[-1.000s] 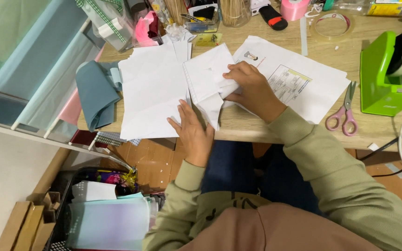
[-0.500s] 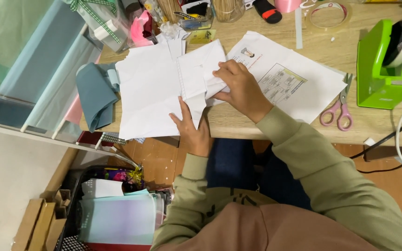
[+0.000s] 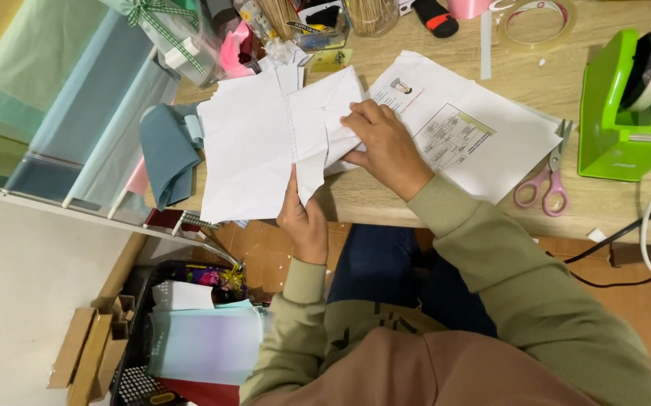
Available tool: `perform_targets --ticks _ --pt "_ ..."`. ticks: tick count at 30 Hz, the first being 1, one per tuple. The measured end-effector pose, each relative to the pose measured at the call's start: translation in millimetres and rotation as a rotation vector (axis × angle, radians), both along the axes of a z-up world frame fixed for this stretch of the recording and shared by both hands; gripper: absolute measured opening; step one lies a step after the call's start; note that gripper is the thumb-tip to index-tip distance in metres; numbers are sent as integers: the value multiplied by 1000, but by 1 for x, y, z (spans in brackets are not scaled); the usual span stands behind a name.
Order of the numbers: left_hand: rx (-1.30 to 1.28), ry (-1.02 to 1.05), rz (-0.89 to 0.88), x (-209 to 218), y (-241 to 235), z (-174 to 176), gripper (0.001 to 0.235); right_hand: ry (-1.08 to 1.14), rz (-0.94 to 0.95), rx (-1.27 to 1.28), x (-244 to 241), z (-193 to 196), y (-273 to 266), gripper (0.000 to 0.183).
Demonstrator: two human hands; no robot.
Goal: The person folds white paper sheets in half and then folds the edges inward to create a smaller rectangular packet. The person repeats this folding process on multiple sheets, stacking the finished packets on the table.
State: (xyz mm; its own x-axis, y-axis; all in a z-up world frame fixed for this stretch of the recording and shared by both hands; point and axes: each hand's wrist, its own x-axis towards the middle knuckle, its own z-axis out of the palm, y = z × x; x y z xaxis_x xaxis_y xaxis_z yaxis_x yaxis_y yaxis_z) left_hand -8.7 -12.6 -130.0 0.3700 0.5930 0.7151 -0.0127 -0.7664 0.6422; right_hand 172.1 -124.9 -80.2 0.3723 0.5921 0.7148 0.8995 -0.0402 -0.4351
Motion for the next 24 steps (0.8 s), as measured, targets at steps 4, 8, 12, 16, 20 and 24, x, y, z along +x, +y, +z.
perform_targets --ticks 4,8,12,16,20,24 --pt "30 368 167 -13 -18 62 23 7 -12 -3 -4 5 0 47" --pt "275 723 335 -22 -5 55 22 -15 -32 -35 -8 8 -1 49" --pt "164 761 250 -24 -8 69 34 6 -45 -57 -12 12 -3 48" --pt "160 566 220 -24 -26 81 39 -5 -41 -42 -12 11 -1 47" --pt "132 482 137 -26 -22 61 82 27 -39 -45 -12 12 0 51" --pt "130 339 150 -9 9 6 89 40 -45 -53 -12 10 2 50"
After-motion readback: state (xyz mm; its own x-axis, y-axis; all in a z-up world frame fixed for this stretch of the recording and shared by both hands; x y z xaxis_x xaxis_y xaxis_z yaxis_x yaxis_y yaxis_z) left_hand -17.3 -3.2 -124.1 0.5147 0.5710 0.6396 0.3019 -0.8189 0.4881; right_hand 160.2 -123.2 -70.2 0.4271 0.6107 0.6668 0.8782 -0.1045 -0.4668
